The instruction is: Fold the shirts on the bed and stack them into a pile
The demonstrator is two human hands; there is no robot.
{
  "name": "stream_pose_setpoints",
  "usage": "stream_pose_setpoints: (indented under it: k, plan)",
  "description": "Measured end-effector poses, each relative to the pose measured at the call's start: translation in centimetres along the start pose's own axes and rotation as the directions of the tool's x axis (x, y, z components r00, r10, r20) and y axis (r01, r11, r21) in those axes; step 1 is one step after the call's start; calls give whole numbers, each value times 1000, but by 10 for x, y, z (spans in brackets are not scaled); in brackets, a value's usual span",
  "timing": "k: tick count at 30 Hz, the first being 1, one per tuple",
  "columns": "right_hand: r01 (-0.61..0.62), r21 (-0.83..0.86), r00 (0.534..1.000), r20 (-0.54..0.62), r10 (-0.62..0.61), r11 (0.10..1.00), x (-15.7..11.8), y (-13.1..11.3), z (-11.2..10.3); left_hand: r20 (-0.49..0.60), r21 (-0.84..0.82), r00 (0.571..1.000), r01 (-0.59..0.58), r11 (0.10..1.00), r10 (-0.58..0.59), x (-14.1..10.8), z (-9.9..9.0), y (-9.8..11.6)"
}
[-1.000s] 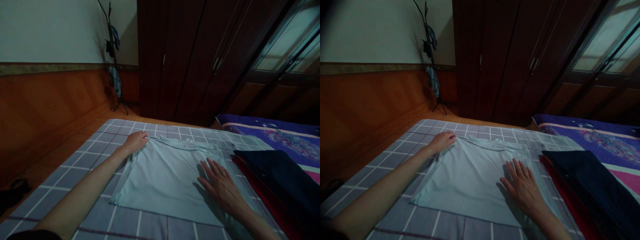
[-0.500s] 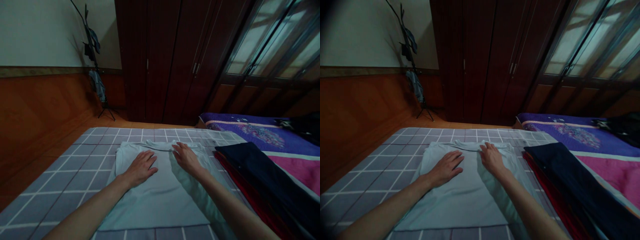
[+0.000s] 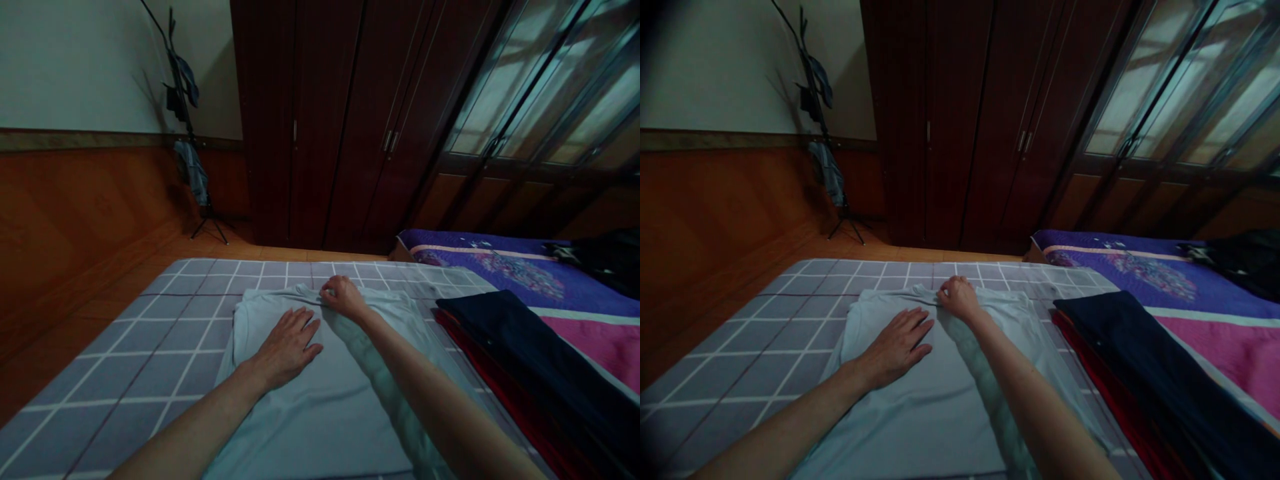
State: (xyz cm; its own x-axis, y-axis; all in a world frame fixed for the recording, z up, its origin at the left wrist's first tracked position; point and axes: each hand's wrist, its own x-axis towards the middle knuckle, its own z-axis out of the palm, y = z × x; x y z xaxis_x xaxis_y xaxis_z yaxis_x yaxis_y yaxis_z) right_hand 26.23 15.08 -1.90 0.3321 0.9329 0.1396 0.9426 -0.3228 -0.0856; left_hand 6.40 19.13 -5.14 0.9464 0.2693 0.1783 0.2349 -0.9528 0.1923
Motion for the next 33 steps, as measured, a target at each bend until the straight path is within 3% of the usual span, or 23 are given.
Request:
stream_pose_setpoints:
  k: [3,8,12,17,22,28,33]
  plan:
    - [34,32,999,36,-35,999,8,-13,3,-10,0,1000,-4,1000,4,0,-1,0]
    - [-74,19,997,13,73,997,25,-13,5,-2,-15,1000,-17,1000,17,0,-3,2]
    - [-51,31,999,-15,51,998,28,-26,9,-20,-29,1000,-13,999,13,-1,-4,3]
    - [-68,18,995,-73,69,998,19,-40,11,-77,8,987,143,990,-142,-2,-4,-1]
    - [-154,-27,976,-162,148,988,-13,-6,-5,-64,40,953,299,954,-296,0,2,-9]
    - [-215,-97,969,-143,200,972,-68,53,-12,-13,51,953,302,952,-301,1,3,-8]
    - [-276,-127,958,-120,262,953,-82,76,-2,34,90,948,312,946,-316,0,0,-6]
